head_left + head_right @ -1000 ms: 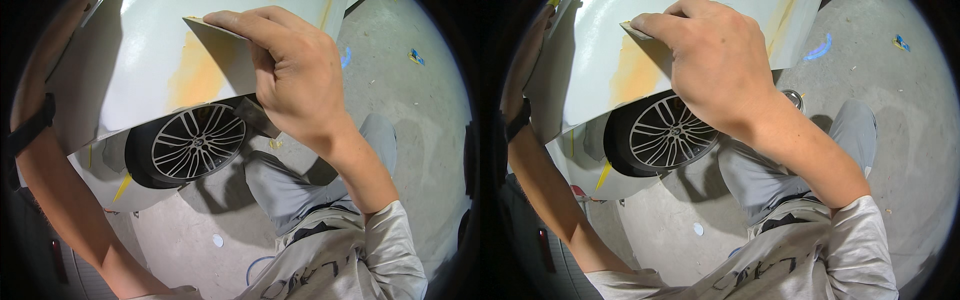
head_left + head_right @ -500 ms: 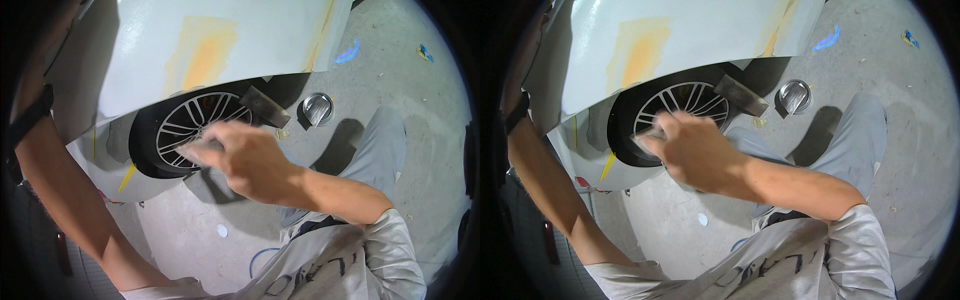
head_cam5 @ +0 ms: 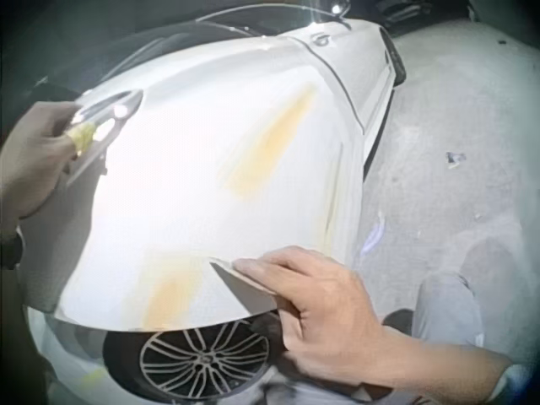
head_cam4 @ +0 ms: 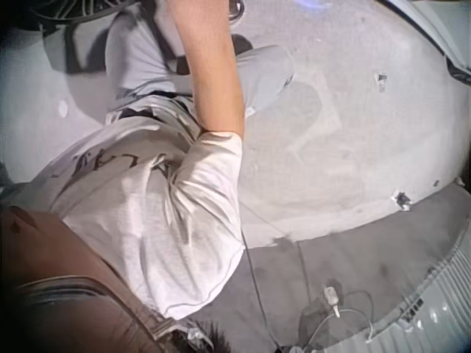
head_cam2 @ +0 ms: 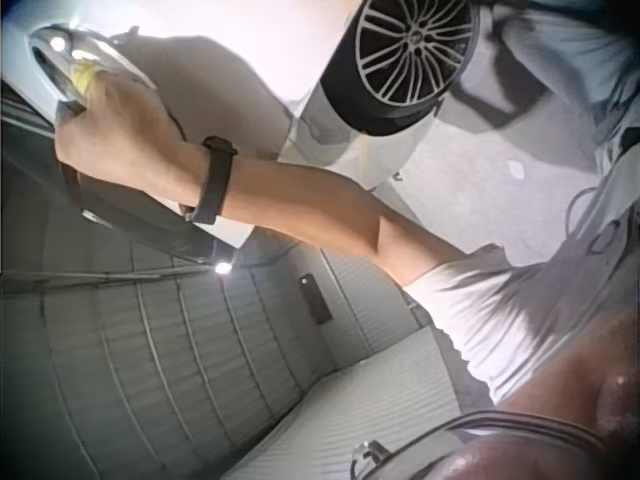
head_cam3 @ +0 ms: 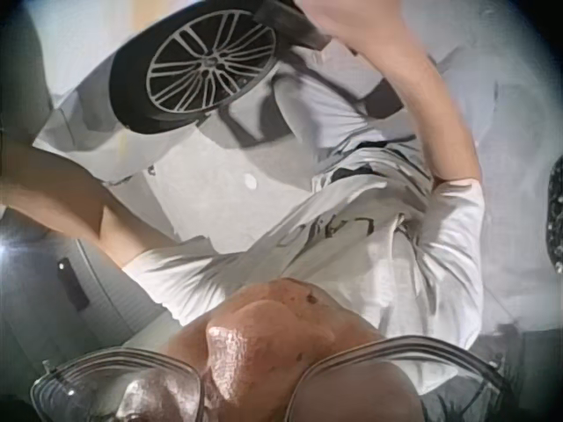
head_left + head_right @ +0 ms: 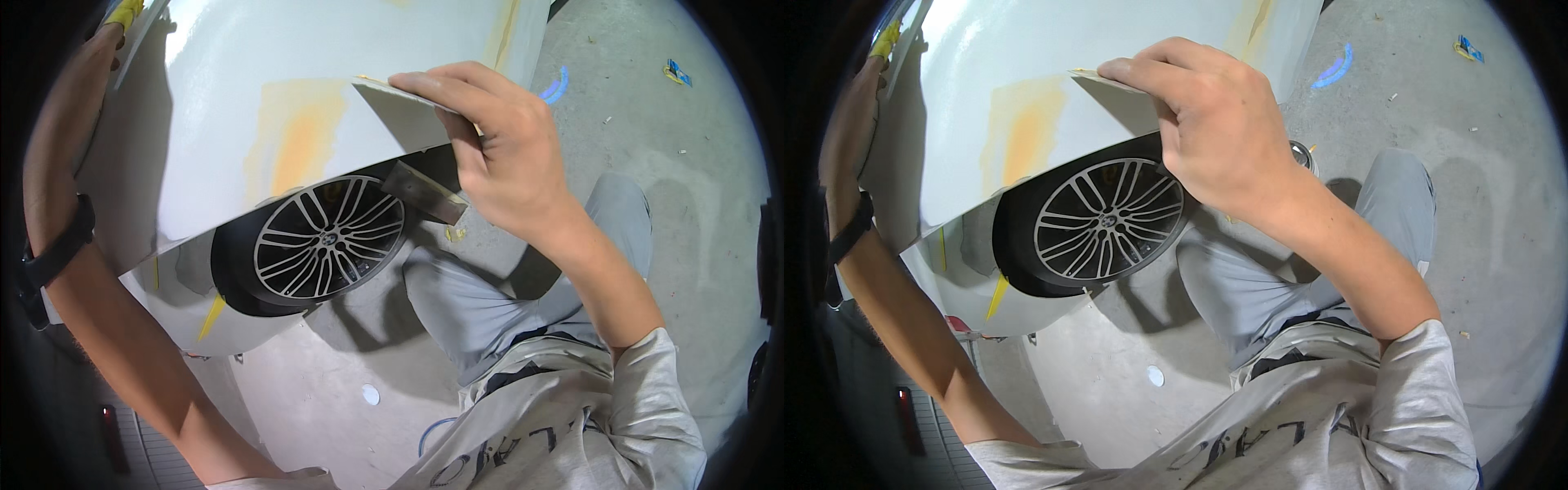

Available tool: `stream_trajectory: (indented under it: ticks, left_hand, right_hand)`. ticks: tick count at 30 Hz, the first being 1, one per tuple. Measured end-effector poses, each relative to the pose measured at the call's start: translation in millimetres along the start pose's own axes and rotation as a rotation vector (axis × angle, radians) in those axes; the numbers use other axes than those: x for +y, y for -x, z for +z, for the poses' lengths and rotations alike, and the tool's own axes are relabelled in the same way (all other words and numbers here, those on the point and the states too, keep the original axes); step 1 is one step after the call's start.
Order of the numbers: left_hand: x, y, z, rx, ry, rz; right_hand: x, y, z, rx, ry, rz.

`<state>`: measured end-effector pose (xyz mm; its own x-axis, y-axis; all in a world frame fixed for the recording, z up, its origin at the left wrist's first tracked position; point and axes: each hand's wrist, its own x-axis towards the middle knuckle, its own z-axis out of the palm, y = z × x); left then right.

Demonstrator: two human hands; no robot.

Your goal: The person applies a yellow body filler to a damaged area on the rear bumper of a white car using a putty knife. They spread the filler in smooth strokes, then scrape excess material back into the container.

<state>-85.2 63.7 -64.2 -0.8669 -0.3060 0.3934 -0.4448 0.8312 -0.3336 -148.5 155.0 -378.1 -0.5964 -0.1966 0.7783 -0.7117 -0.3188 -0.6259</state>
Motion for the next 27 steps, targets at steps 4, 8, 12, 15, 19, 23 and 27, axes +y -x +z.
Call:
stream_trajectory:
  ticks: [4, 8, 12, 15, 19, 23, 27]
  left_hand:
    - [-73, -19, 22, 0.289, -0.33, 0.026]
    - [-103, -25, 19, 0.34, -0.488, 0.099]
    - [-82, -22, 16, 0.289, -0.482, 0.07]
    - [-54, -11, 18, 0.325, -0.452, 0.153]
    - [-22, 6, 3, 0.296, -0.401, 0.237]
    - [-14, 9, -5, 0.22, -0.229, 0.189]
    - [-18, 18, -15, 0.229, -0.266, 0.276]
  right_hand:
    - [-2, 0, 4, -0.04, 0.058, -0.1]
    - [6, -1, -5, -0.107, -0.01, -0.051]
    - [21, -16, -7, -0.039, 0.02, -0.086]
    - [17, -20, -8, -0.094, -0.005, -0.111]
    - [-14, -19, -23, -0.163, -0.131, -0.026]
    - [-46, -31, -32, -0.134, 0.08, -0.257]
    - [-80, -35, -20, -0.241, 0.013, -0.482]
